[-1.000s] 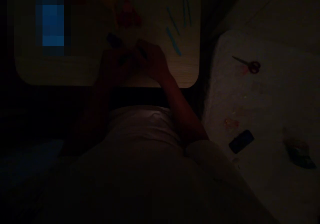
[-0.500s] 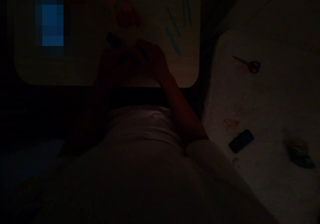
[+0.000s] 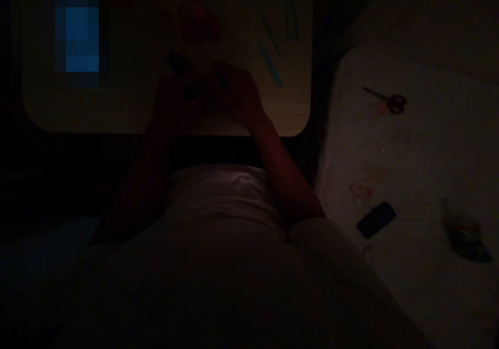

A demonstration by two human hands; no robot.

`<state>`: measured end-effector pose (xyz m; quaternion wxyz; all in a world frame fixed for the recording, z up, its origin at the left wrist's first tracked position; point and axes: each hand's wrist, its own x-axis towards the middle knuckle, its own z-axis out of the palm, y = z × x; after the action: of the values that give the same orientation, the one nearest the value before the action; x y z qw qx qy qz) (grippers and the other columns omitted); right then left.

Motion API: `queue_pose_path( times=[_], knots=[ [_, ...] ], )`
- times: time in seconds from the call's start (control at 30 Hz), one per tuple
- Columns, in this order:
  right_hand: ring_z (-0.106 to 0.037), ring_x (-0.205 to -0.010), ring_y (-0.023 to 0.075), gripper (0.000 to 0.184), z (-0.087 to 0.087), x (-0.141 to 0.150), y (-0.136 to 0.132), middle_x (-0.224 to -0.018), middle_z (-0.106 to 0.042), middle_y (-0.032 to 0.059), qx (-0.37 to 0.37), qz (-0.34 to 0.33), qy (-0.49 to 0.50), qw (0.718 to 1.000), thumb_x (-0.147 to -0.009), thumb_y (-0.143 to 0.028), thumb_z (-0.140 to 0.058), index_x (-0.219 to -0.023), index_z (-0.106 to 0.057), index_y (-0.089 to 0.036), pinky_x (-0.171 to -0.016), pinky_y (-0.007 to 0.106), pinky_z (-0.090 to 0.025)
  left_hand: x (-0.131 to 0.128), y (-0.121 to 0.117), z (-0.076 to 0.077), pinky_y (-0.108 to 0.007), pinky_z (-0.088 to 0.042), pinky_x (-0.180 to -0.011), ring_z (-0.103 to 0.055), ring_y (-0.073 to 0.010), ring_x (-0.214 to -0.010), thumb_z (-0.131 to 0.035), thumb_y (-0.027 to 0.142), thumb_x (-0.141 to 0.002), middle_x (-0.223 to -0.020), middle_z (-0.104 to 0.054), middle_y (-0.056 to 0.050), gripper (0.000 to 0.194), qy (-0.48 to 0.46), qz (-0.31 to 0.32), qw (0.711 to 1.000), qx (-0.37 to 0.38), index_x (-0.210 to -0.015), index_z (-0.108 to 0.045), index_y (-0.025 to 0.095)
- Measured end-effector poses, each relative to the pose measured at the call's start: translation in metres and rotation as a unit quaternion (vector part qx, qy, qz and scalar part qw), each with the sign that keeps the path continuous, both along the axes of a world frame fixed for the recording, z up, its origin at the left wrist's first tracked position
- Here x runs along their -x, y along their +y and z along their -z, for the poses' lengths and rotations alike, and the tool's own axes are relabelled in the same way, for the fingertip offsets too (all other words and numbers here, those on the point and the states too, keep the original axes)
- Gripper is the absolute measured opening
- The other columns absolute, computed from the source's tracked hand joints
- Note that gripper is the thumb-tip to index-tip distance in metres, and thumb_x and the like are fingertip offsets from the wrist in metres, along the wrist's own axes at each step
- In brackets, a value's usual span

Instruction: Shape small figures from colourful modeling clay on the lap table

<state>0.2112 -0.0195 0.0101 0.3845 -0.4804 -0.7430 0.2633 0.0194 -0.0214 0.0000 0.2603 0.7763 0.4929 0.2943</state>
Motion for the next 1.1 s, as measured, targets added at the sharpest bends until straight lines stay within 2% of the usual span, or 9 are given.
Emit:
queue_pose_path(
  times=[0.17, 0.33, 0.5, 0.7, 0.77, 0.93, 1.1],
  knots=[
    [-0.05, -0.074, 0.0223, 0.064, -0.002, 0.0, 0.0, -0.077, -0.06, 0.002, 0.001, -0.003, 0.009, 1.0, -0.101, -0.089, -0.034, -0.076, -0.041, -0.03, -0.075, 0.038, -0.04, 0.0, 0.002, 0.001, -0.052, -0.05, -0.085, -0.065, -0.029, -0.091, -0.057, 0.062, -0.097, -0.096, -0.076, -0.001, 0.033, 0.01, -0.005, 1.0, -0.014, -0.102, -0.07, 0.032],
    [-0.054, -0.075, 0.0227, 0.064, -0.002, 0.0, 0.0, -0.079, -0.06, 0.0016, -0.014, 0.0, 0.002, 1.0, -0.103, -0.087, -0.03, -0.078, -0.043, -0.03, -0.075, 0.038, -0.041, 0.0, 0.0, -0.002, -0.05, -0.051, -0.083, -0.063, -0.0281, -0.092, -0.058, 0.059, -0.097, -0.091, -0.076, 0.002, 0.027, 0.007, -0.002, 1.0, -0.012, -0.103, -0.07, 0.035],
    [-0.055, -0.077, 0.0234, 0.063, -0.001, 0.0, 0.0, -0.08, -0.062, 0.0013, -0.005, -0.003, -0.002, 1.0, -0.103, -0.086, -0.03, -0.08, -0.047, -0.03, -0.076, 0.038, -0.042, -0.003, -0.004, -0.009, -0.051, -0.052, -0.085, -0.067, -0.0299, -0.095, -0.057, 0.055, -0.097, -0.1, -0.076, -0.002, 0.027, 0.021, -0.011, 1.0, -0.001, -0.101, -0.07, 0.032],
    [-0.055, -0.081, 0.0265, 0.056, 0.001, 0.0, 0.004, -0.079, -0.064, 0.0019, 0.016, -0.002, 0.01, 1.0, -0.096, -0.086, -0.043, -0.077, -0.047, -0.034, -0.076, 0.04, -0.04, -0.003, -0.007, -0.015, -0.052, -0.05, -0.094, -0.068, -0.032, -0.104, -0.053, 0.054, -0.098, -0.107, -0.074, -0.006, 0.032, 0.042, -0.013, 0.999, 0.02, -0.108, -0.07, 0.028],
    [-0.056, -0.08, 0.0266, 0.057, -0.001, 0.0, 0.002, -0.079, -0.062, 0.0021, 0.012, -0.003, 0.005, 1.0, -0.099, -0.086, -0.039, -0.076, -0.045, -0.033, -0.076, 0.04, -0.04, -0.003, -0.007, -0.014, -0.053, -0.048, -0.097, -0.067, -0.0319, -0.106, -0.053, 0.055, -0.099, -0.11, -0.074, -0.006, 0.032, 0.036, -0.009, 0.999, 0.028, -0.109, -0.069, 0.029],
    [-0.057, -0.08, 0.025, 0.063, -0.007, 0.0, -0.004, -0.083, -0.063, 0.0028, 0.006, -0.002, -0.006, 1.0, -0.103, -0.087, -0.027, -0.079, -0.042, -0.031, -0.077, 0.04, -0.041, -0.003, -0.004, -0.008, -0.05, -0.051, -0.09, -0.064, -0.0273, -0.094, -0.057, 0.058, -0.095, -0.1, -0.074, -0.002, 0.032, 0.016, -0.014, 1.0, 0.002, -0.103, -0.07, 0.03],
    [-0.055, -0.082, 0.0257, 0.064, -0.008, 0.0, -0.003, -0.083, -0.063, 0.0026, 0.026, 0.001, -0.007, 1.0, -0.099, -0.09, -0.03, -0.078, -0.043, -0.032, -0.079, 0.041, -0.041, -0.004, -0.003, -0.008, -0.05, -0.049, -0.082, -0.066, -0.0297, -0.09, -0.057, 0.057, -0.095, -0.095, -0.074, -0.005, 0.031, 0.003, -0.005, 1.0, -0.005, -0.096, -0.07, 0.028]
  ],
)
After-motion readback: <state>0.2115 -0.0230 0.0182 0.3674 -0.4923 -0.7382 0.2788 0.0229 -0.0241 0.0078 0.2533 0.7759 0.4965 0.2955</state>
